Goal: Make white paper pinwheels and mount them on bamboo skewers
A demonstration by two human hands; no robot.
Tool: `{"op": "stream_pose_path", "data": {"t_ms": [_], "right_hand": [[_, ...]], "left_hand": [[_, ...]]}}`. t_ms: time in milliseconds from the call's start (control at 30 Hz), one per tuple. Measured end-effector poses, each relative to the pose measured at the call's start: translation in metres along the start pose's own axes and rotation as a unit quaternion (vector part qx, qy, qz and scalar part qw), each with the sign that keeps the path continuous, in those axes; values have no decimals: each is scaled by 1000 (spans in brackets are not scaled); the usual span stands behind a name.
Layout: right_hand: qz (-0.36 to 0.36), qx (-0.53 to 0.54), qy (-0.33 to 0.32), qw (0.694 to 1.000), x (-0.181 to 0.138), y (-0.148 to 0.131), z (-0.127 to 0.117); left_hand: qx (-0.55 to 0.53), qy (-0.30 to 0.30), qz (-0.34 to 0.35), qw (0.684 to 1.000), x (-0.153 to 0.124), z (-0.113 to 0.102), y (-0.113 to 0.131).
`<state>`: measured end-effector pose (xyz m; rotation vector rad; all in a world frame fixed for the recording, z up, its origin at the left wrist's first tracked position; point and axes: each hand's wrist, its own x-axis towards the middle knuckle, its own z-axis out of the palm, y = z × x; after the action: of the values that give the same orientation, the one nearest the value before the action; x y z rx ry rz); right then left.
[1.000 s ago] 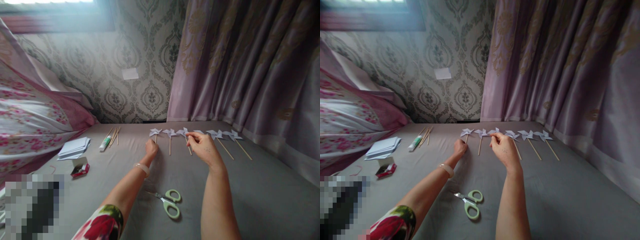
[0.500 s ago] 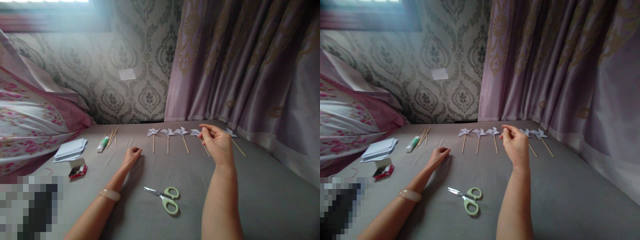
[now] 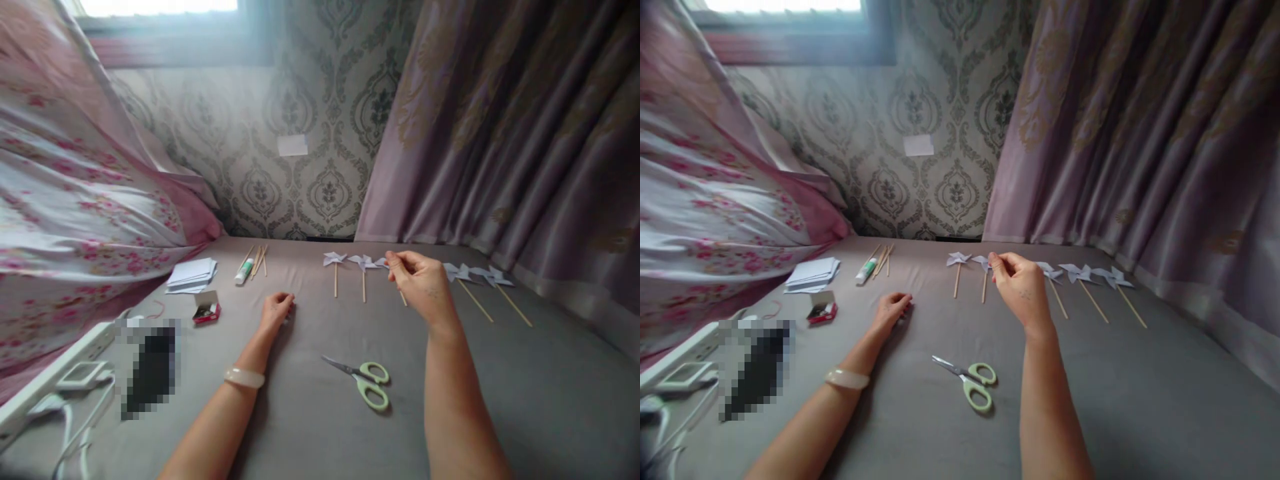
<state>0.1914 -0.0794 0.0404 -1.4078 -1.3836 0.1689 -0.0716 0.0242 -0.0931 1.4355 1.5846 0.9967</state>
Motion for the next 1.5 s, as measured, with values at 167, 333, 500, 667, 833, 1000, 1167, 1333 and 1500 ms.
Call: {"op": "stream_pose_path", "data": {"t_ms": [167, 333, 500, 667, 833, 1000, 1167, 1333, 1500], "right_hand": [[-45, -106, -162, 980, -7, -10, 57], [-66, -158, -280, 944, -26, -12, 95], [-61, -146, -383, 910, -76, -14, 111], [-66, -120, -433, 891, -134, -14, 121], [-113, -131, -390, 905, -164, -4, 130], [-157, -106, -330, 925, -173, 7, 135], [-179, -111, -307, 928, -176, 11, 138], [-199, -119, -285, 930, -178, 12, 139], [-222, -112, -261, 933, -177, 11, 141]], "left_hand": [[25, 9, 6, 1000, -2, 2, -5], [41, 0, 11, 999, -3, 4, -10], [46, -10, 7, 999, -2, 6, -12], [58, -18, -2, 998, -2, 6, -11], [67, -98, 12, 993, -2, -11, 5], [68, -133, 57, 987, 9, -74, 29], [131, -3, 61, 990, 41, -165, 21], [238, 134, 22, 962, 72, -238, -7], [333, 156, -5, 930, 98, -261, -27]]}}
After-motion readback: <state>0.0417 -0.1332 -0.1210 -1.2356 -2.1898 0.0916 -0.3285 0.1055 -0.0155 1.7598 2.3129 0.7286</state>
